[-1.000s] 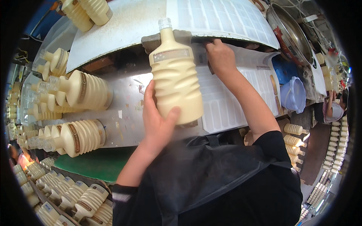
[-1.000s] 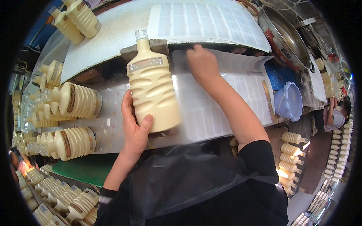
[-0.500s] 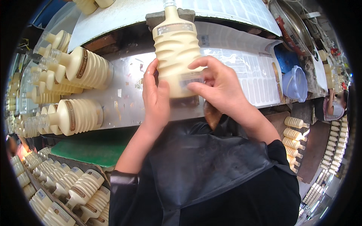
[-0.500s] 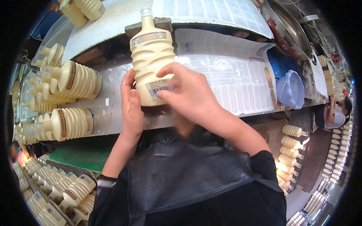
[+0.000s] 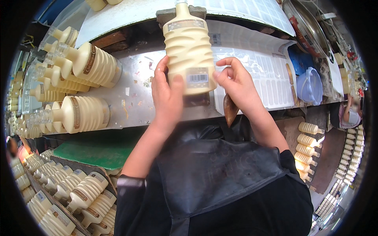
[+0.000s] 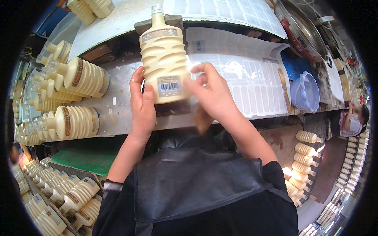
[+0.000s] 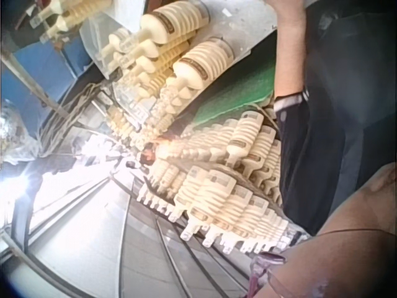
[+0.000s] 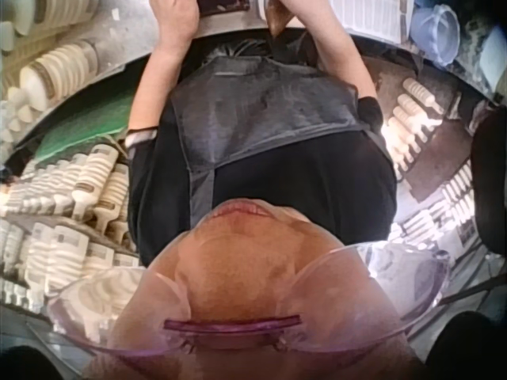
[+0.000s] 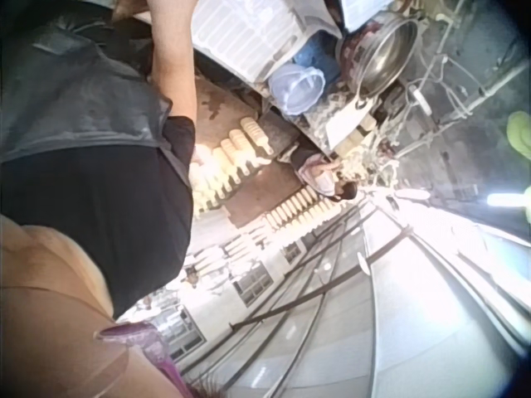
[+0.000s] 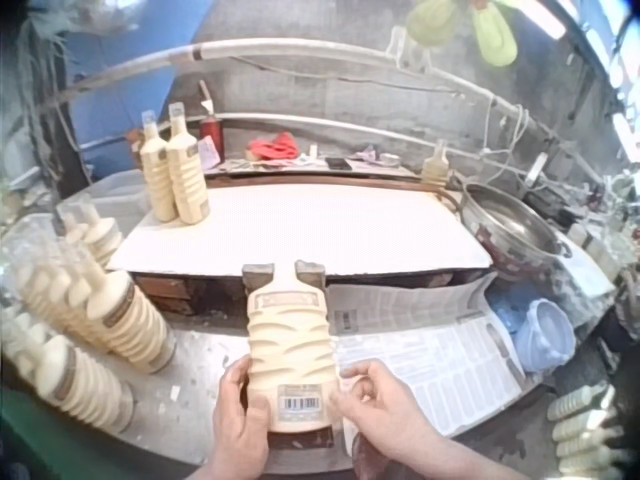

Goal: The person picks up a plastic bottle, applies a label to its body, and smooths it with their fingers. They repeat this process for several bottles, placing each labeled bottle on a nearby surface.

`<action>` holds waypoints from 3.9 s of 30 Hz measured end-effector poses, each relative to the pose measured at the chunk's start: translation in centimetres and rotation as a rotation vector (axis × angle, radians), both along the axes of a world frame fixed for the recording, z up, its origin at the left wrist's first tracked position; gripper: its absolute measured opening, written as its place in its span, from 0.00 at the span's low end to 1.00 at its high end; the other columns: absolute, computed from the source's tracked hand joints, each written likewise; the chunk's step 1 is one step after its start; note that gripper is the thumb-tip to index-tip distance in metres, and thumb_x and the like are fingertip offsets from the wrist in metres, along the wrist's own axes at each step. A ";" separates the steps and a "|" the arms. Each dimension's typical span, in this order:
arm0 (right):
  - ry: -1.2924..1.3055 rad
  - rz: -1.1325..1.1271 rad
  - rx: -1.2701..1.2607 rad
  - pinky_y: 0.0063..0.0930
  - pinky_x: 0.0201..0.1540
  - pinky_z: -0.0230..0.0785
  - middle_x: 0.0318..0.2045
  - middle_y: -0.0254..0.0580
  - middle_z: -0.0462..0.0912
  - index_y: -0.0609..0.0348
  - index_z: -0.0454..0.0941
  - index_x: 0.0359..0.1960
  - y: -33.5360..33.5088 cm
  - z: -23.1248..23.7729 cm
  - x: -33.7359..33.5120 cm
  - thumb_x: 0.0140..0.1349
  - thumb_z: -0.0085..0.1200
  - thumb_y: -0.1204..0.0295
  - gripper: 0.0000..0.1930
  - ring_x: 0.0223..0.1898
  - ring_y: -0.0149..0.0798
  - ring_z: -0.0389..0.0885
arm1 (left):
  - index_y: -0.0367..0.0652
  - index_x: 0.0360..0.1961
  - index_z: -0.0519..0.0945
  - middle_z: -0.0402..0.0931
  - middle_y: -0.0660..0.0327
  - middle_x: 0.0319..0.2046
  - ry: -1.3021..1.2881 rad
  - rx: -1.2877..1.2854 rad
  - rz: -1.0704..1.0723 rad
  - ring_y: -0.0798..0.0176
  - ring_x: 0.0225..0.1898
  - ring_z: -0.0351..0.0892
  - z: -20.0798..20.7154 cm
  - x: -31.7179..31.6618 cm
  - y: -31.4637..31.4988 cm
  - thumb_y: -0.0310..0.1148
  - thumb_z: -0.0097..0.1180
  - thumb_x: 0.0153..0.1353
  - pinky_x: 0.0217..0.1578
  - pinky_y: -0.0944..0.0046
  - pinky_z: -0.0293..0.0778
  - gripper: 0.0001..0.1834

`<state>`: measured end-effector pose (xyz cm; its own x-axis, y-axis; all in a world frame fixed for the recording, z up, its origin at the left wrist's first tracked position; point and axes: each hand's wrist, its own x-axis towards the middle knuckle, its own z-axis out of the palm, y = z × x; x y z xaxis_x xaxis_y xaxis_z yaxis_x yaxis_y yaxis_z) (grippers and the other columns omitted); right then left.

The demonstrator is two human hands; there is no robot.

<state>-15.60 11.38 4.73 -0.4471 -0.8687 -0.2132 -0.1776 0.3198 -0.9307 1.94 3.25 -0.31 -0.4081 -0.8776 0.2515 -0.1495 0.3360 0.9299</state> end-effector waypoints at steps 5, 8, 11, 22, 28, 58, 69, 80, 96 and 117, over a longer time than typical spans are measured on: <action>0.199 0.005 0.020 0.27 0.36 0.71 0.28 0.35 0.78 0.68 0.73 0.63 -0.9 -1.4 0.2 0.62 0.66 0.53 0.35 0.30 0.31 0.76 | 0.32 0.73 0.55 0.64 0.41 0.66 -0.070 0.041 0.028 0.48 0.66 0.66 -0.5 -1.0 0.2 0.45 0.63 0.66 0.67 0.51 0.62 0.45; 0.265 0.009 0.049 0.24 0.33 0.70 0.26 0.31 0.74 0.68 0.74 0.62 -1.2 -1.4 0.5 0.59 0.69 0.54 0.36 0.29 0.27 0.74 | 0.33 0.75 0.50 0.60 0.43 0.70 0.015 0.118 -0.034 0.52 0.71 0.60 -0.9 -0.9 0.2 0.44 0.60 0.71 0.71 0.54 0.57 0.44; 0.284 0.001 0.055 0.24 0.34 0.70 0.27 0.31 0.74 0.69 0.73 0.62 -1.3 -1.2 0.7 0.56 0.70 0.54 0.38 0.29 0.27 0.75 | 0.34 0.76 0.48 0.57 0.44 0.71 0.072 0.156 -0.078 0.52 0.71 0.60 -1.1 -0.4 0.1 0.43 0.60 0.70 0.72 0.54 0.56 0.45; 0.070 0.049 0.072 0.24 0.35 0.71 0.27 0.33 0.76 0.68 0.75 0.61 -1.2 -1.2 0.1 0.65 0.64 0.57 0.31 0.31 0.26 0.76 | 0.29 0.71 0.55 0.70 0.39 0.61 0.100 0.191 0.034 0.48 0.60 0.75 0.0 -1.7 0.1 0.42 0.62 0.65 0.62 0.52 0.70 0.43; 0.211 -0.010 0.072 0.26 0.34 0.71 0.27 0.33 0.76 0.69 0.76 0.60 -1.8 -1.5 0.7 0.60 0.67 0.52 0.35 0.30 0.27 0.76 | 0.28 0.70 0.58 0.71 0.38 0.61 0.072 0.118 0.036 0.45 0.58 0.77 -0.6 -1.3 -0.5 0.43 0.58 0.68 0.61 0.50 0.70 0.39; 0.273 0.109 0.122 0.33 0.50 0.76 0.43 0.51 0.87 0.64 0.73 0.65 -1.2 -0.6 0.9 0.58 0.67 0.47 0.40 0.45 0.39 0.86 | 0.37 0.74 0.49 0.64 0.46 0.64 0.162 0.287 -0.068 0.56 0.65 0.67 -0.5 -1.2 -0.3 0.40 0.61 0.71 0.67 0.56 0.63 0.42; 0.313 0.116 0.125 0.30 0.47 0.77 0.43 0.50 0.87 0.66 0.72 0.66 -1.2 -0.9 0.8 0.58 0.67 0.47 0.42 0.44 0.37 0.86 | 0.33 0.74 0.51 0.64 0.45 0.65 0.206 0.254 -0.059 0.54 0.65 0.67 -1.3 -1.0 -0.3 0.42 0.59 0.70 0.67 0.55 0.63 0.42; 0.139 0.162 0.053 0.35 0.47 0.77 0.40 0.51 0.87 0.62 0.74 0.64 -0.1 -2.0 0.0 0.68 0.56 0.52 0.31 0.40 0.42 0.86 | 0.29 0.71 0.56 0.63 0.43 0.68 0.185 0.092 -0.056 0.51 0.67 0.67 -2.4 -0.4 -0.1 0.45 0.53 0.72 0.68 0.53 0.61 0.38; 0.307 0.083 0.086 0.45 0.49 0.76 0.40 0.61 0.87 0.67 0.77 0.55 -0.6 -1.7 1.3 0.62 0.59 0.44 0.35 0.43 0.57 0.87 | 0.32 0.66 0.60 0.70 0.43 0.59 0.227 0.140 0.032 0.52 0.59 0.73 -1.9 -1.2 0.0 0.39 0.62 0.66 0.62 0.54 0.69 0.36; 0.237 0.047 0.046 0.45 0.49 0.76 0.40 0.61 0.87 0.67 0.77 0.55 -0.7 -2.1 1.4 0.62 0.60 0.45 0.34 0.44 0.58 0.87 | 0.31 0.68 0.60 0.69 0.43 0.61 0.259 0.183 0.034 0.52 0.62 0.72 -2.1 -1.1 0.1 0.42 0.59 0.68 0.64 0.54 0.68 0.36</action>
<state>-14.24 10.70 2.64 -0.4489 -0.8815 -0.1465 -0.4053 0.3469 -0.8458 0.82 3.31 -2.45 -0.3208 -0.9299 0.1797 0.0916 0.1584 0.9831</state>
